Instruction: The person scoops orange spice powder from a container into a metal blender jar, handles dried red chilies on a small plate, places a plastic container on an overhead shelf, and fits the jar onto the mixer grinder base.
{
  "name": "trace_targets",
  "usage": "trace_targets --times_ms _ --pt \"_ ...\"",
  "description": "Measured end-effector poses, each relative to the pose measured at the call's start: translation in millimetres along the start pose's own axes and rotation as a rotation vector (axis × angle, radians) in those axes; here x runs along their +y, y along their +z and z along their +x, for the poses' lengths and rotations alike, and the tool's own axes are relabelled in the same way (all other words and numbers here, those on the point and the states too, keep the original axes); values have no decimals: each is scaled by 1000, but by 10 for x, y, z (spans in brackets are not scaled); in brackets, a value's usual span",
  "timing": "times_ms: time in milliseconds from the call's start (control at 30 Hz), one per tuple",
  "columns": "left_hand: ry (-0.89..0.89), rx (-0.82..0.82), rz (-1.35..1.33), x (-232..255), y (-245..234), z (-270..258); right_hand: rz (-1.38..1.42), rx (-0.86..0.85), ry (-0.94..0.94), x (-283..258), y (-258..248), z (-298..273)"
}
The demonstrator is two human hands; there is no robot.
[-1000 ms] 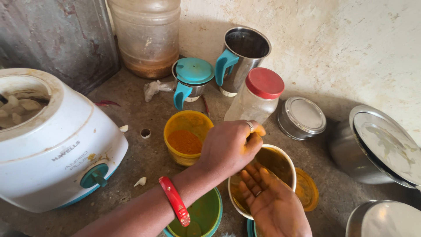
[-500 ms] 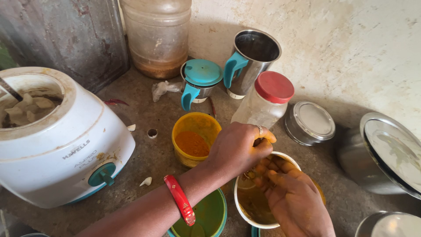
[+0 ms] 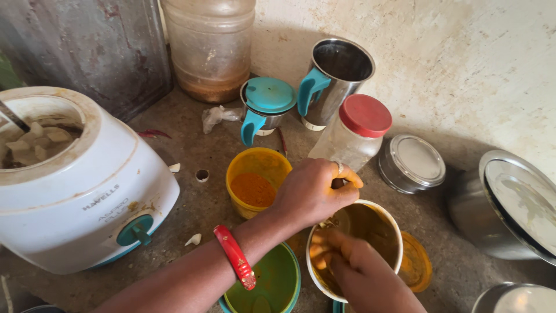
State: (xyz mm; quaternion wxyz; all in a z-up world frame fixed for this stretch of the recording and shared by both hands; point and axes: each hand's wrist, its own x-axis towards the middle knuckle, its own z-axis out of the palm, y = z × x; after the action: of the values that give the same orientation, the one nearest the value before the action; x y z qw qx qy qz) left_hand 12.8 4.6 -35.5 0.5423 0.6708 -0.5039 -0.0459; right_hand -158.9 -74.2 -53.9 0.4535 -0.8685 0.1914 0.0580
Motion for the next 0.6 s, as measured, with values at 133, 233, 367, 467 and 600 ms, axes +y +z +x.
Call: trace_targets --times_ms 133,233,367,467,600 --pt "-90 -30 -15 1 -4 0 132 230 221 70 5 42" --pt "-43 -3 -10 -22 21 11 523 448 278 0 -87 35" --pt "9 13 -5 -82 21 9 700 478 238 -194 -121 28" --pt "41 26 -38 -98 48 1 213 516 217 -301 20 63" --pt "-33 4 -42 -69 9 7 -168 346 116 -368 214 19"
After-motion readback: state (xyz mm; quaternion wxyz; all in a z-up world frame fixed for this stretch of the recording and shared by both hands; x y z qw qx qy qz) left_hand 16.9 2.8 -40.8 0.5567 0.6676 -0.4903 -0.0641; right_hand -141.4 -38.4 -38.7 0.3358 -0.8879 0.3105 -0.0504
